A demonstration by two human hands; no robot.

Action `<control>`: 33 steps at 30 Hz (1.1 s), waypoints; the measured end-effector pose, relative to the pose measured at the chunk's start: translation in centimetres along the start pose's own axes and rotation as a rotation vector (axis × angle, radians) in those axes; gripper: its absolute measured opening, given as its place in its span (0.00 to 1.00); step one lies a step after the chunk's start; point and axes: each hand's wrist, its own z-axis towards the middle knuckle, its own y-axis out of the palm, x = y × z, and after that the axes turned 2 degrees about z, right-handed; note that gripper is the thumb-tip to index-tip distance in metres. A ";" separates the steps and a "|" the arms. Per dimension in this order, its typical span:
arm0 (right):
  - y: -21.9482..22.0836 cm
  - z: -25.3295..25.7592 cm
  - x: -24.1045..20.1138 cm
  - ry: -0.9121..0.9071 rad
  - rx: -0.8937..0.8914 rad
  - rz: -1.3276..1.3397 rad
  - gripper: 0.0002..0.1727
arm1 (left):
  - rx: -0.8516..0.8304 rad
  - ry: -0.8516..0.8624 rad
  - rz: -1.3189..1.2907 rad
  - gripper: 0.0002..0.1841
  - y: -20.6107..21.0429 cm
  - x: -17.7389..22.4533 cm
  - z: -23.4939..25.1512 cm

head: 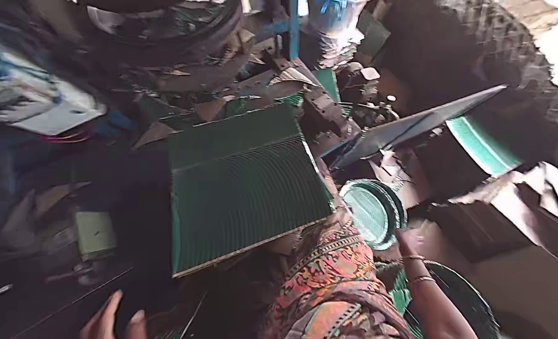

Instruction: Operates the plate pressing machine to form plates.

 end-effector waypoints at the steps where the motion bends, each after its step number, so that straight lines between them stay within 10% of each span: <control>1: -0.1 0.1 -1.5 -0.096 0.055 0.018 0.42 | 0.023 -0.011 -0.090 0.34 0.4 0.5 0.8; 5: -0.9 0.1 -10.6 -0.718 0.192 0.320 0.23 | -0.007 -0.157 -0.167 0.53 5.0 5.6 5.3; 10: -3.9 -13.8 -21.4 -1.456 -0.007 0.550 0.12 | -0.030 -0.178 -0.214 0.38 6.1 4.6 8.2; 15: 1.0 -22.6 -23.5 -1.886 -0.178 0.118 0.17 | 0.260 -0.008 -0.118 0.27 4.4 4.5 5.9; 23: -2.7 -20.7 -24.2 -1.557 -0.053 0.781 0.17 | 0.212 -0.047 -0.912 0.26 -1.9 9.9 5.2; 33: -6.7 -17.3 -24.1 -1.403 -0.020 0.827 0.20 | 0.221 -0.053 -1.139 0.29 -2.7 18.6 35.8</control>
